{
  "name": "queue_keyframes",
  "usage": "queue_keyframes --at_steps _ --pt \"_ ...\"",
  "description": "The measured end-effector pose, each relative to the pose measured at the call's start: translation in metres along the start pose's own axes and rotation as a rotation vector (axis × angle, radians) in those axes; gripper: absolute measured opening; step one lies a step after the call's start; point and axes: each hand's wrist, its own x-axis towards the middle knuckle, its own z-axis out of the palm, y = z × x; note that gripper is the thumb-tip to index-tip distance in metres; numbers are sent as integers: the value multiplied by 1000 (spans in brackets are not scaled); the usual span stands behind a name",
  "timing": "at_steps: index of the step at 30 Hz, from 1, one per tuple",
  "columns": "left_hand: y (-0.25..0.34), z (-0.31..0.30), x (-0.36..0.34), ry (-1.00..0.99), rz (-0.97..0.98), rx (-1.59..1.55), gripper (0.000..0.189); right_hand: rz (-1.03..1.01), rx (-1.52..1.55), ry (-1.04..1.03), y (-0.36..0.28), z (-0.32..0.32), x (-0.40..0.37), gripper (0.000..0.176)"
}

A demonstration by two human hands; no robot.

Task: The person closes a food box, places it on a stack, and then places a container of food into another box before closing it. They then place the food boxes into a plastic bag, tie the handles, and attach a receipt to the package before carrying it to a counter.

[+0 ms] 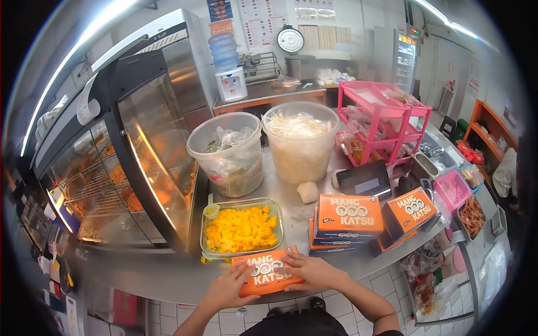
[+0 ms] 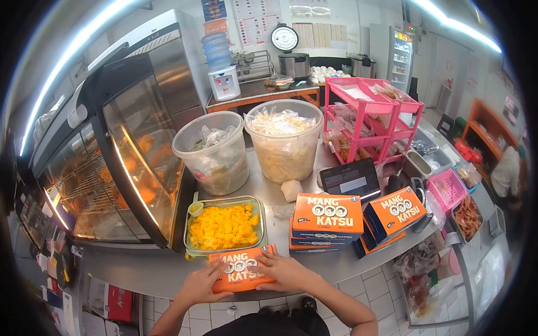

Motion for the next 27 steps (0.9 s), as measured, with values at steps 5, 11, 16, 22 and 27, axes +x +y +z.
queue_keyframes --at_steps 5,11,16,22,27 --pt "-2 19 -1 -28 64 122 55 -5 -160 75 -1 22 -3 46" --pt "10 32 -10 62 8 179 56 171 -129 -4 -13 50 -15 44" --pt "-6 115 -30 236 -78 -124 60 234 93 172 -11 54 -28 45" --pt "-41 113 -20 173 125 -119 48 599 -363 1509 18 -11 -145 4" --pt "-16 28 34 21 133 -211 48 1244 -358 1646 164 -82 -310 27"
